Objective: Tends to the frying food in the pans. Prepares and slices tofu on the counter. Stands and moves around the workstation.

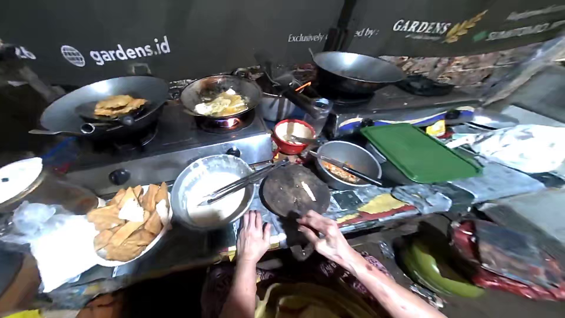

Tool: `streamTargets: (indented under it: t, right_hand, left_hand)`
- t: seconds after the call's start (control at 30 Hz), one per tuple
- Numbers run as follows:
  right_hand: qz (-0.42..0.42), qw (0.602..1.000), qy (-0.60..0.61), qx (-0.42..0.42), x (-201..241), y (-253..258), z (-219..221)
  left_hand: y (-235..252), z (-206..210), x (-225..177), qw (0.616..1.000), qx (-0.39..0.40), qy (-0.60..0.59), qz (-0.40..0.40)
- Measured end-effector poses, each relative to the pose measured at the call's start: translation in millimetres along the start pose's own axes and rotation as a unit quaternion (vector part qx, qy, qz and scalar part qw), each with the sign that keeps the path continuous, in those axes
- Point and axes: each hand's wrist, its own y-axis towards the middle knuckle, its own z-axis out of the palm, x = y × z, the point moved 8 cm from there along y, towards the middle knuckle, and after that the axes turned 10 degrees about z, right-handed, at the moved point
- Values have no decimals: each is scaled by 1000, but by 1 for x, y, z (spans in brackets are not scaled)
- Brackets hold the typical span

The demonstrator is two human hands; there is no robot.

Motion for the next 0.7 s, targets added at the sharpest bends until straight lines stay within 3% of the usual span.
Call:
streamTargets:
  t: [0.2, 0.4, 0.57, 0.7]
  right_hand:
    - [148, 988, -46, 4, -76, -97, -51]
    - [272, 957, -68, 74, -101, -177, -53]
    - [313, 944, -65, 85, -109, -200, -69]
    - [295, 953, -74, 11, -119, -202, -106]
  left_hand:
    - [2, 0, -1, 999, -26, 10, 30]
    - [3, 2, 0, 999, -15, 24, 36]
    - [4, -1, 0, 999, -6, 35, 30]
    - [5, 0, 1, 998, -22, 49, 43]
